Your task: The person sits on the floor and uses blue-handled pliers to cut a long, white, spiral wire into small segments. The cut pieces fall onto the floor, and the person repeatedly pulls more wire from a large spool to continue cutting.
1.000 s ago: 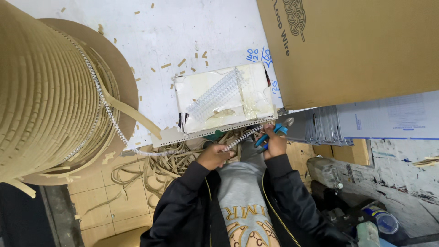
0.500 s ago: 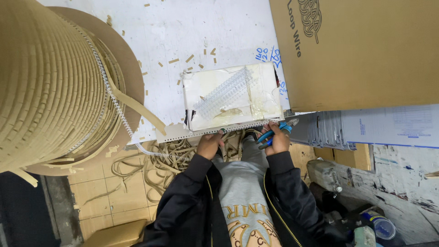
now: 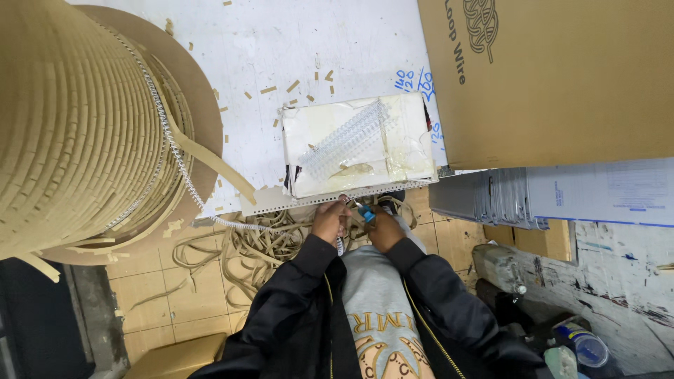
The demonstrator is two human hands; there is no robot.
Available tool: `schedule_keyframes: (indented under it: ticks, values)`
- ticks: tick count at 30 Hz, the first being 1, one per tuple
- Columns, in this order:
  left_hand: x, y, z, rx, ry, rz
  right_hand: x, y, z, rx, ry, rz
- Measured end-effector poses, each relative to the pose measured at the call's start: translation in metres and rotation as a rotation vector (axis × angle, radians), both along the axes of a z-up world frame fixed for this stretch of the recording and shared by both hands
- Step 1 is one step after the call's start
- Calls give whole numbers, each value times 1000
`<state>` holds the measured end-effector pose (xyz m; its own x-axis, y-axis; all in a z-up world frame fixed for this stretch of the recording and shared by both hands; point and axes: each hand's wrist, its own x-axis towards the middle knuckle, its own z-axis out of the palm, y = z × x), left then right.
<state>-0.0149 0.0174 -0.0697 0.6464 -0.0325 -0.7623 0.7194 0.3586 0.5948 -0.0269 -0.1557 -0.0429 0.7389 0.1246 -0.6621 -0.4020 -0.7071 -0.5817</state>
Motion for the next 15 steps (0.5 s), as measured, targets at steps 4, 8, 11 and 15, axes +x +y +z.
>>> schedule_keyframes:
  ticks: [4,8,11,15]
  values:
    - [-1,-1,29,-15,-7,17,14,11,4,-50,-77,72]
    - [-1,-2,10,-35,4,50,12,7,-28,-62,-146,68]
    - [0,-8,12,-31,-10,17,11,9,-27,-69,-136,72]
    - [3,-19,9,29,-70,34,5,10,-8,-173,-229,316]
